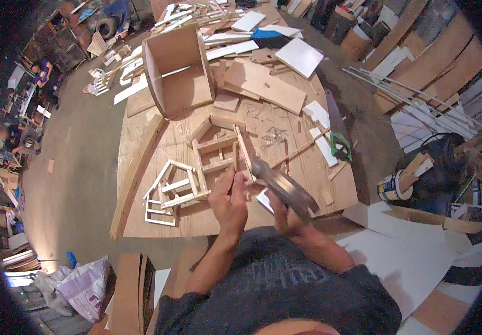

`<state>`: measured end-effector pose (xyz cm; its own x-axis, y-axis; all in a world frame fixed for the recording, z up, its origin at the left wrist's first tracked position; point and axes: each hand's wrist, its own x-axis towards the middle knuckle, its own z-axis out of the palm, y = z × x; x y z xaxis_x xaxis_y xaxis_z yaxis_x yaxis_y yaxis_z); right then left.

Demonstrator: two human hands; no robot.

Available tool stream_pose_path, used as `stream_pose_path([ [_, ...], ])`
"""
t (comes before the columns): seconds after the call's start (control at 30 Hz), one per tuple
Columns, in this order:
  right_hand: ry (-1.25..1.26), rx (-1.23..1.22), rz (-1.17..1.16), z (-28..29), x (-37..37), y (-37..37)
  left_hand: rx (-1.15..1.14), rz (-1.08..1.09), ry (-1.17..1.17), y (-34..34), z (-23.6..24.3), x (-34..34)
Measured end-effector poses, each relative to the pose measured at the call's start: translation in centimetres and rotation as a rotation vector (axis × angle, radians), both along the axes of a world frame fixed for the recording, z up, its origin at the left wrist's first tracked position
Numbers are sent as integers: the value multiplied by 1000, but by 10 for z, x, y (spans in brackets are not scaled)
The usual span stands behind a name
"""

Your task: The person hammers small wooden strips into a frame for a small structure on a workbench using a hammer, handling nails one at a time.

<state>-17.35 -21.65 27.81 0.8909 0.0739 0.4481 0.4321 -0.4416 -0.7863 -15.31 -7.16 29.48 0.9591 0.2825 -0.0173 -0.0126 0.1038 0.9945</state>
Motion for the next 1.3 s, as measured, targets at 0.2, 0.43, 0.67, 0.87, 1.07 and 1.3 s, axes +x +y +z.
stream_pose_path([
  [0.2,-90,14,-21,-20,-11,21,-147,-10,-9,13,-13,-4],
  [0.43,-165,-165,9,-12,-11,42,-117,-8,105,29,-4,-13],
  [0.67,401,617,-39,1,-39,52,231,-4,-115,44,-23,-22],
  [0.87,366,1066,-3,-10,-32,55,421,0,-249,49,-6,-27],
  [1.07,513,1064,26,-5,-14,51,380,19,-300,53,1,-16],
  [1.3,431,824,-17,23,13,55,291,18,-310,57,-4,12],
])
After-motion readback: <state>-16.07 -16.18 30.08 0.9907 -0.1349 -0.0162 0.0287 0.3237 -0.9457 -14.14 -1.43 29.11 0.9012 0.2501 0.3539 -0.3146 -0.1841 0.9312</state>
